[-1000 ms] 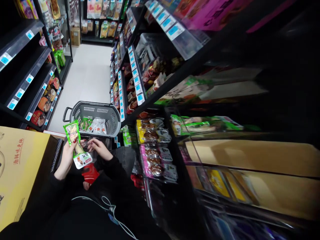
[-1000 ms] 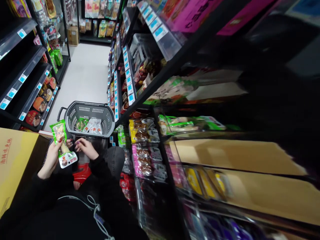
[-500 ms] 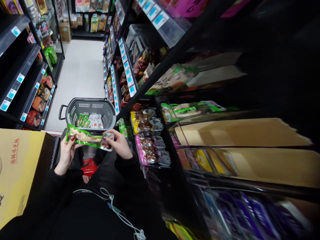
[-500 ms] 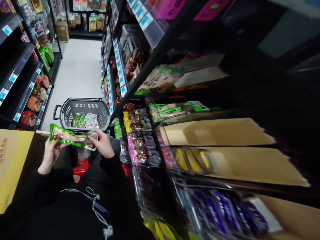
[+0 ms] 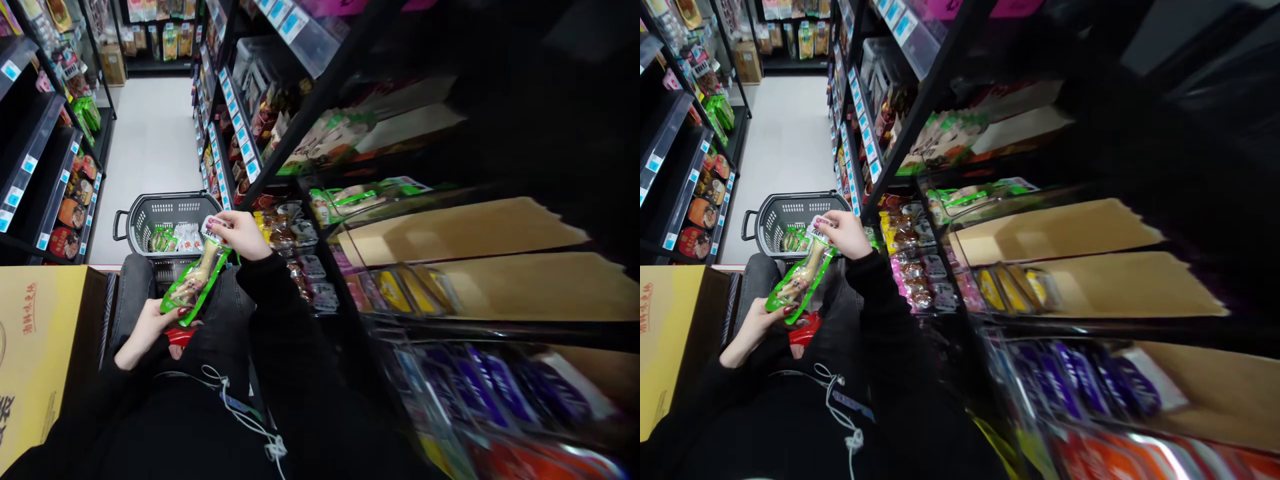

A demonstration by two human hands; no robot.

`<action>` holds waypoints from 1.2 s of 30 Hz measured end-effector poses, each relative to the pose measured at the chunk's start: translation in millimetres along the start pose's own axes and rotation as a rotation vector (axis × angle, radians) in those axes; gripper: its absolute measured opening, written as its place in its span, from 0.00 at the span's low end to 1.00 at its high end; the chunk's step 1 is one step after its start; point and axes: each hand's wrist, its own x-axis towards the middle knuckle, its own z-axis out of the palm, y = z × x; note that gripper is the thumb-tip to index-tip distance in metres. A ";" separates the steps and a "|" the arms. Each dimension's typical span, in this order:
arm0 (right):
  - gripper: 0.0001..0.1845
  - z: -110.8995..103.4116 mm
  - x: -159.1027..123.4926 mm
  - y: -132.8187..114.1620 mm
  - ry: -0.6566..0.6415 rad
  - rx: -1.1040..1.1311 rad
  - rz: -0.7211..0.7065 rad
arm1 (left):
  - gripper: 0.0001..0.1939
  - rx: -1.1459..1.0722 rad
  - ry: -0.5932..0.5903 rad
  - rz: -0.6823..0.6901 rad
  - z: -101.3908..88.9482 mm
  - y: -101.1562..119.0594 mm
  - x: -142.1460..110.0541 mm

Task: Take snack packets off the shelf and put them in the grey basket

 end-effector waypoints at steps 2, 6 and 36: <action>0.13 3.4 3.6 -4.7 0.003 -0.063 -0.041 | 0.20 -0.030 -0.053 -0.044 5.5 0.7 -2.3; 0.14 5.7 5.4 -9.1 0.005 -0.090 -0.081 | 0.18 0.016 -0.103 -0.006 8.7 9.1 -4.8; 0.20 -7.9 4.2 10.7 0.030 0.129 0.011 | 0.19 -0.235 -0.211 -0.193 7.0 30.4 -0.4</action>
